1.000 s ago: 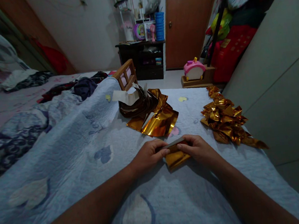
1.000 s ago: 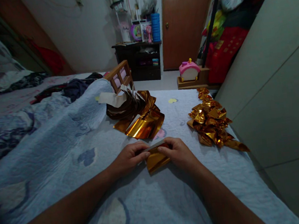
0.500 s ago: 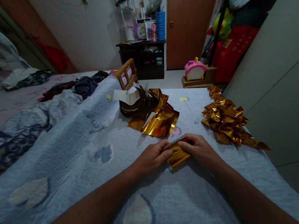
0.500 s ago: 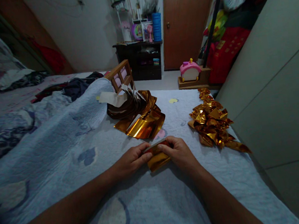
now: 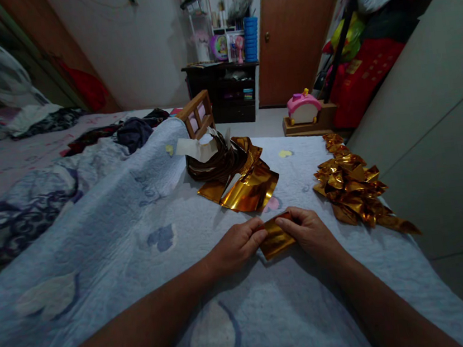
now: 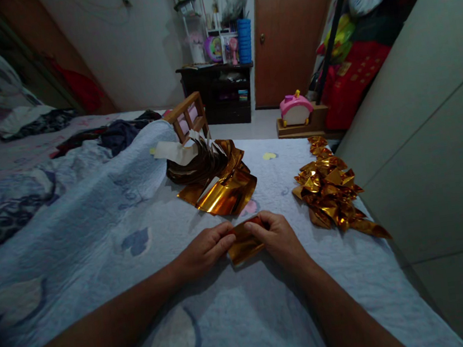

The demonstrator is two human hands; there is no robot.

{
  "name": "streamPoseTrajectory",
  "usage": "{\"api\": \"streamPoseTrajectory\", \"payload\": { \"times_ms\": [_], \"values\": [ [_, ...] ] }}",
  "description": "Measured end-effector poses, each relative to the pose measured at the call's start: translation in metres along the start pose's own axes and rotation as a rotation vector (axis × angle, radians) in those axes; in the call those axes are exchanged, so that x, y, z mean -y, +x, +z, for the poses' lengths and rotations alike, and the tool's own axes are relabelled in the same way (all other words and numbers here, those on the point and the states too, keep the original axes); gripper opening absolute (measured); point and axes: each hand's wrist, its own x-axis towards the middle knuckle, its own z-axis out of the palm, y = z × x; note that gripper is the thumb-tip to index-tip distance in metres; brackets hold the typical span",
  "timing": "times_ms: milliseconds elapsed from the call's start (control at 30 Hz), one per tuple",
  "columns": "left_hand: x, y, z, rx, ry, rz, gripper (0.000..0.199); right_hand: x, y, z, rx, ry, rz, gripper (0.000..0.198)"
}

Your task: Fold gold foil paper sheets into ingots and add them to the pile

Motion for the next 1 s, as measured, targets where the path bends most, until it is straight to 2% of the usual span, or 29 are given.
{"api": "streamPoseTrajectory", "payload": {
  "times_ms": [600, 1000],
  "values": [
    [-0.0005, -0.0011, -0.0010, -0.068, 0.040, 0.007, 0.032, 0.0041, -0.0037, 0.0038, 0.019, 0.042, 0.030, 0.035],
    [0.0012, -0.0010, -0.0029, -0.041, 0.099, -0.004, 0.035, 0.0053, -0.0024, 0.0007, 0.034, -0.016, -0.001, 0.034]
  ]
}}
